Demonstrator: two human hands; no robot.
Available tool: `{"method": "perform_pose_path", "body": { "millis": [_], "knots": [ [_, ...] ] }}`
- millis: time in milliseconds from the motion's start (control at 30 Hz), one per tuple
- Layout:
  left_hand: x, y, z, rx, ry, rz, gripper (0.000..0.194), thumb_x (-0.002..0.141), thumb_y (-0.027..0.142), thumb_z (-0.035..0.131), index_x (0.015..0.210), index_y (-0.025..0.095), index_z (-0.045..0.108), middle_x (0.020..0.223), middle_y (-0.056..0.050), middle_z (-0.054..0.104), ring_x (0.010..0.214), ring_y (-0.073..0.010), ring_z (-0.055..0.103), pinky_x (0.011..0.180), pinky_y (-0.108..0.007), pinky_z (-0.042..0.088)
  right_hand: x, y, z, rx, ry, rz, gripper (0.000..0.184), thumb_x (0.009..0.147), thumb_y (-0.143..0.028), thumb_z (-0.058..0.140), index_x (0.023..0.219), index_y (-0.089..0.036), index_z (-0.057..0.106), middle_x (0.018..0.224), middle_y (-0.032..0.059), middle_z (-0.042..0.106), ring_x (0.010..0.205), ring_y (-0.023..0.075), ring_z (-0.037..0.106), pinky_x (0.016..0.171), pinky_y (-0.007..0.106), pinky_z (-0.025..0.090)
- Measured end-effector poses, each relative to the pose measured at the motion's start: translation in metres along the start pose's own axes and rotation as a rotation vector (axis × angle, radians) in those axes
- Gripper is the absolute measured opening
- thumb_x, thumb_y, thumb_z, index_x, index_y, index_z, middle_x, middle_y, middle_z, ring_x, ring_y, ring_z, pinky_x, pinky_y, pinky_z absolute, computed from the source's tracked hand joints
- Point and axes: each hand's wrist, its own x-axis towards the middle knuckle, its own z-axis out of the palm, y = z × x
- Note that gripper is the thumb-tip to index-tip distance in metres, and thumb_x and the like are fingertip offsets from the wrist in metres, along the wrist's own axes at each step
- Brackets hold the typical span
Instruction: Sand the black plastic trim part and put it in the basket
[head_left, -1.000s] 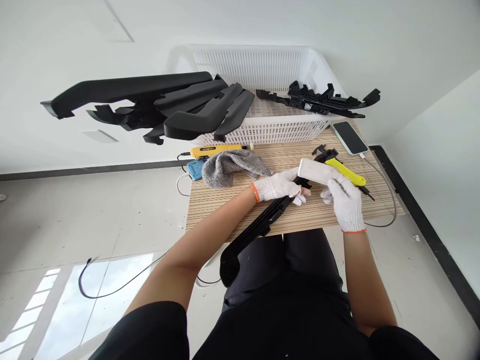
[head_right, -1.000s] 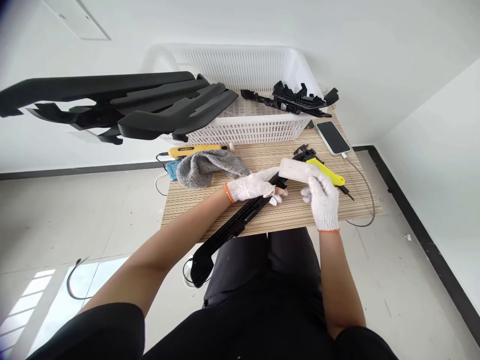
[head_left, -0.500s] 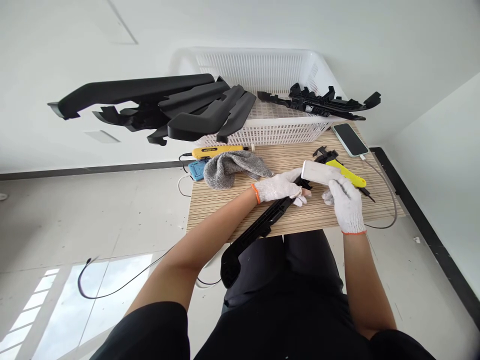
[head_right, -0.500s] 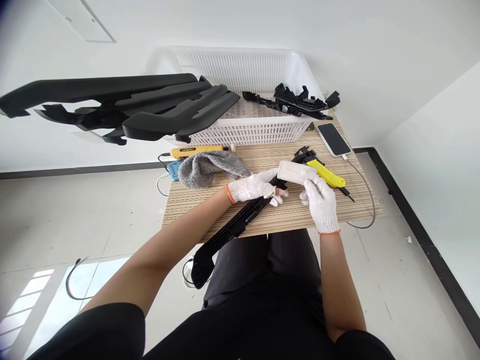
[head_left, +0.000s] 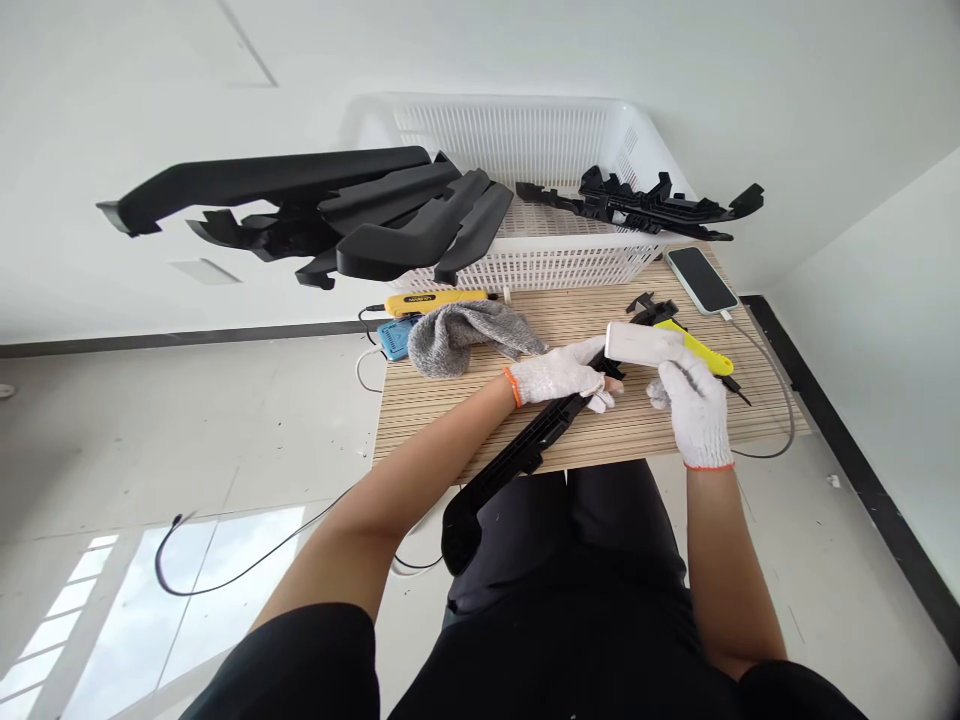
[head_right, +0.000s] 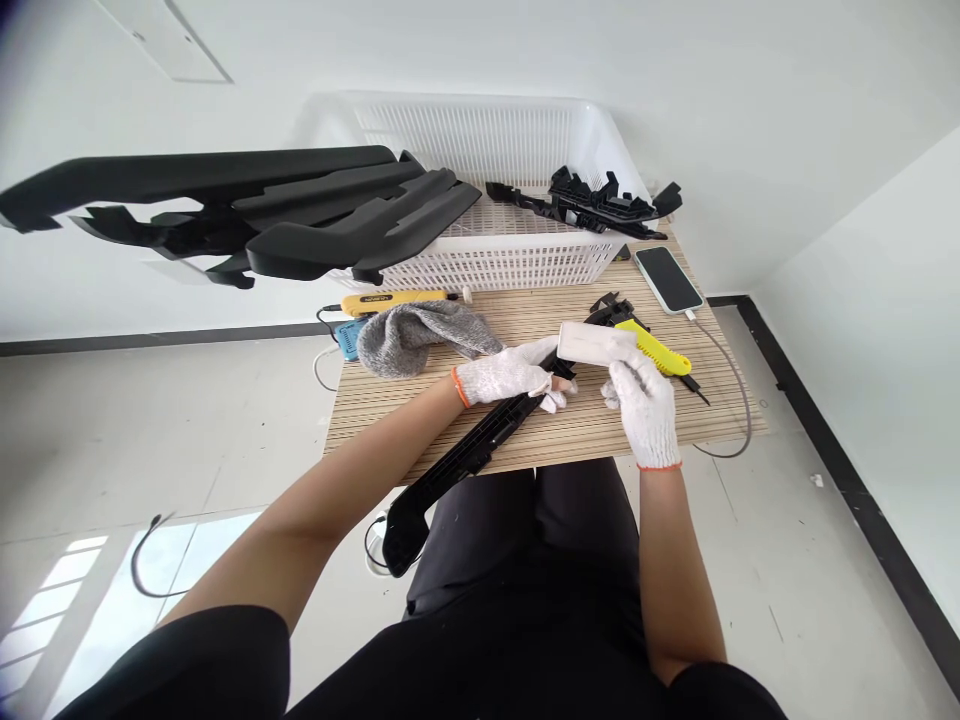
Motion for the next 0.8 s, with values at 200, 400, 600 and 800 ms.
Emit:
{"method": "perform_pose_path", "body": {
  "millis": [200,400,600,800],
  "knots": [
    [0.0,-0.001,0.0,-0.005,-0.011,0.002,0.09,0.077,0.018,0.082,0.156,0.025,0.04,0.108,-0.011,0.073,0.084,-0.0184,0.075,0.081,-0.038,0.065,0.002,0.004,0.0,0.076,0.052,-0.041,0.043,0.084,-0.041,0.07,0.125,-0.027,0.073,0.086,-0.0014,0.068,0.068,0.0118,0.067,0.057,0.023,0.056],
    [0.001,-0.003,-0.002,-0.016,0.009,-0.014,0.094,0.079,0.018,0.081,0.16,0.022,0.033,0.106,-0.013,0.073,0.082,-0.0179,0.076,0.077,-0.036,0.065,-0.001,-0.002,0.004,-0.056,-0.067,-0.004,0.058,0.083,-0.038,0.073,0.139,-0.03,0.065,0.102,0.0023,0.075,0.069,0.0121,0.068,0.06,0.025,0.058],
    [0.002,-0.007,-0.006,-0.083,-0.049,-0.008,0.105,0.08,0.017,0.081,0.165,0.025,0.021,0.103,-0.011,0.074,0.083,-0.0187,0.076,0.08,-0.038,0.065,-0.005,-0.008,0.003,-0.016,0.022,0.02,0.056,0.091,-0.043,0.061,0.145,-0.029,0.059,0.088,0.0025,0.075,0.048,0.0094,0.058,0.042,0.021,0.044],
    [0.0,0.0,0.001,-0.022,-0.008,0.005,0.091,0.079,0.013,0.08,0.159,0.023,0.037,0.106,-0.013,0.073,0.081,-0.0174,0.075,0.075,-0.033,0.064,-0.001,0.003,-0.002,0.107,0.032,-0.1,0.042,0.085,-0.041,0.065,0.125,-0.027,0.068,0.102,0.0023,0.074,0.062,0.0136,0.07,0.048,0.023,0.052]
  ]
}}
